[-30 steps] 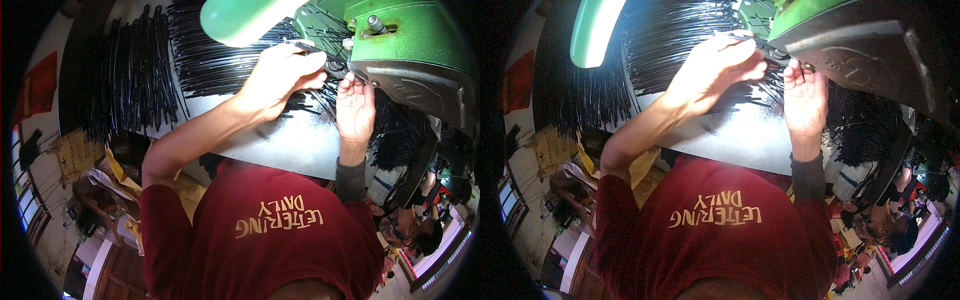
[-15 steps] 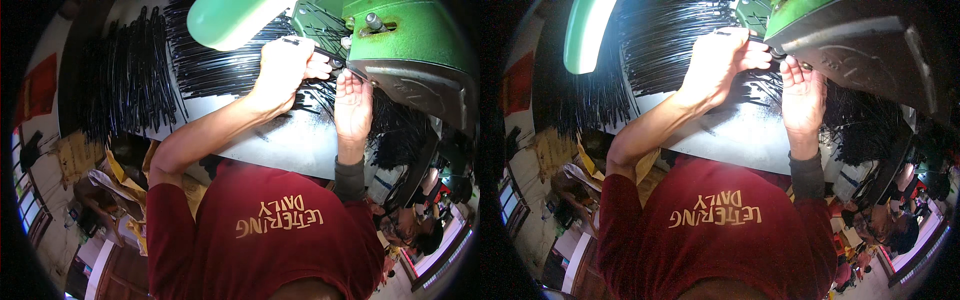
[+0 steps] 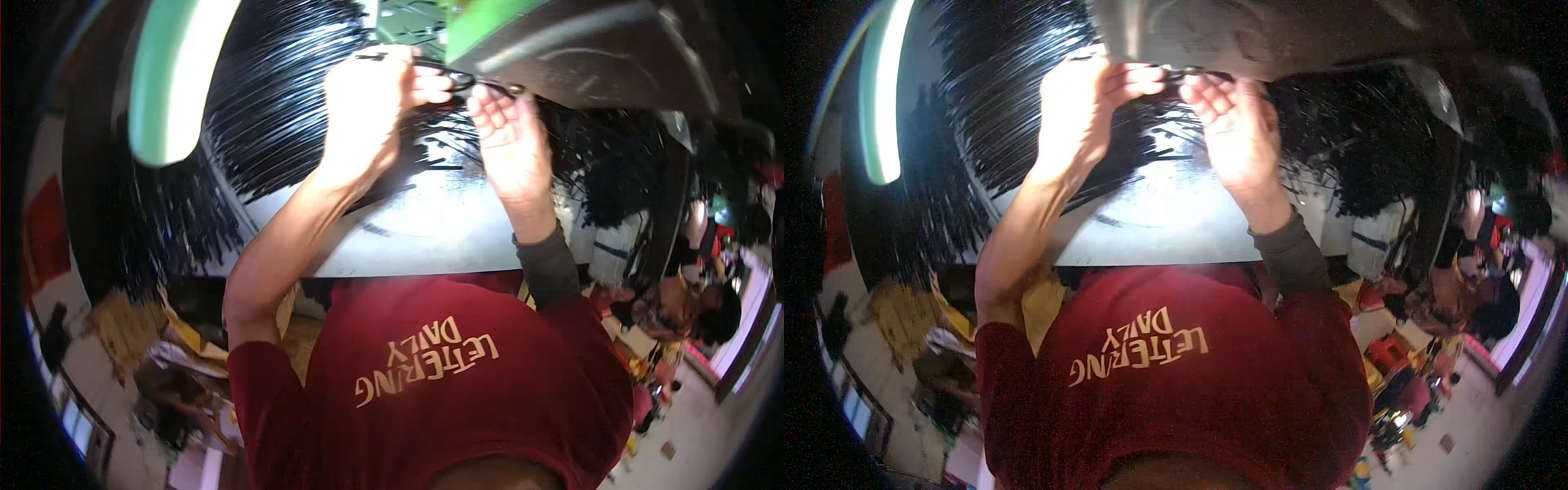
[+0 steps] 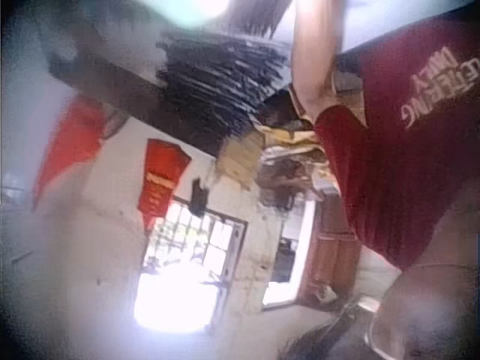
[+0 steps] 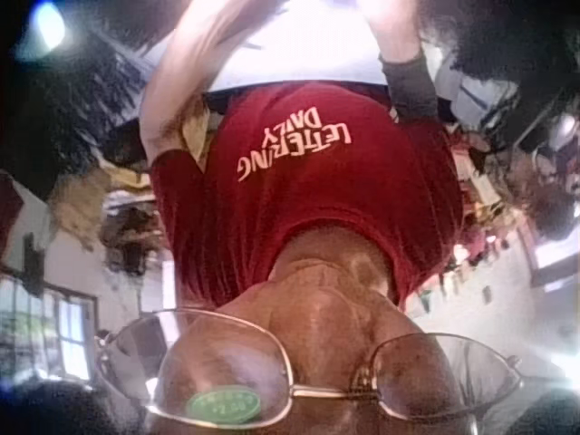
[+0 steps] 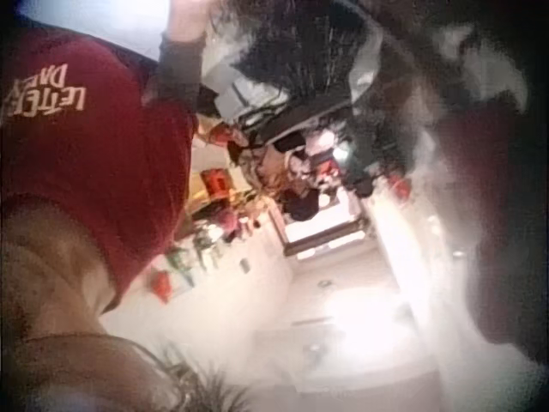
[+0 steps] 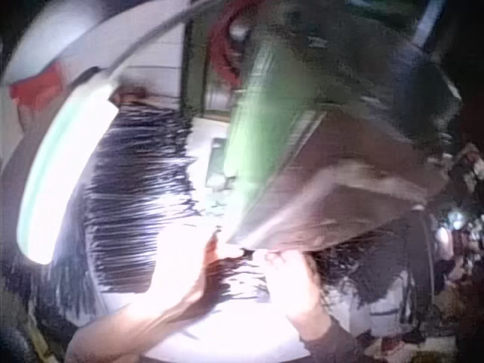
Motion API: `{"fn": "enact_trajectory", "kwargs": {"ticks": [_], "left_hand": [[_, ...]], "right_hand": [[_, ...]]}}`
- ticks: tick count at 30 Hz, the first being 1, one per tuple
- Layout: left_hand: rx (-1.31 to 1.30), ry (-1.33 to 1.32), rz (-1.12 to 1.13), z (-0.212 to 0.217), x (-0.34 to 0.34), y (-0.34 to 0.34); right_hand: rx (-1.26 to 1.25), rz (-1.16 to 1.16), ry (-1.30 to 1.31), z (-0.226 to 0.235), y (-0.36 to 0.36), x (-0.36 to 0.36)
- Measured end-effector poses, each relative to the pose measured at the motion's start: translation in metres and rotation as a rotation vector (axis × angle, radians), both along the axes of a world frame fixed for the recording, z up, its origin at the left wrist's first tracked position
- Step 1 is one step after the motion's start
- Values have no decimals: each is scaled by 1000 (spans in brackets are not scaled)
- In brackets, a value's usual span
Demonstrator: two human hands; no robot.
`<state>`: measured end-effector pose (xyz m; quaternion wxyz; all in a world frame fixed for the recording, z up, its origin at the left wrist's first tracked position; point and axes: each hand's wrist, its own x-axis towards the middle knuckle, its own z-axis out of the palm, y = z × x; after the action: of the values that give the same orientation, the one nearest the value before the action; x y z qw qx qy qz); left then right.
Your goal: The person assembles metal ribs by picking up thin rods and wire pieces, inserting their ends into a small press machine to fasten them together, and placing the assembled components onto the table.
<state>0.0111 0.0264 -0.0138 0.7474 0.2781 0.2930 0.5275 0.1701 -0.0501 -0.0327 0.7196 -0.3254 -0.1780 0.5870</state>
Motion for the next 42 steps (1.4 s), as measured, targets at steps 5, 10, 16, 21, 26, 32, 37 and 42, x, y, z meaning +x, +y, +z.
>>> {"fn": "enact_trajectory", "kwargs": {"ticks": [5,10,16,21,26,32,37,42], "left_hand": [[8,45,-88,1,1,10],[-5,3,-163,7,-10,3],[-73,128,-307,14,-20,-26],[-52,145,-449,8,-32,-35],[-209,64,-435,15,-26,-42],[-277,26,-315,7,-28,-42],[-298,36,-317,14,-21,-38],[-90,274,-345,14,-11,-32]], "right_hand": [[-148,321,-258,32,-33,15],[17,-178,-1753,90,-82,69],[-84,-71,-2409,89,-77,89],[314,-113,-2399,71,-51,77],[471,-42,-2184,57,-17,11],[201,211,-1499,38,-7,-18],[-231,325,-918,34,-5,-12],[-241,342,-834,36,1,-9]]}}
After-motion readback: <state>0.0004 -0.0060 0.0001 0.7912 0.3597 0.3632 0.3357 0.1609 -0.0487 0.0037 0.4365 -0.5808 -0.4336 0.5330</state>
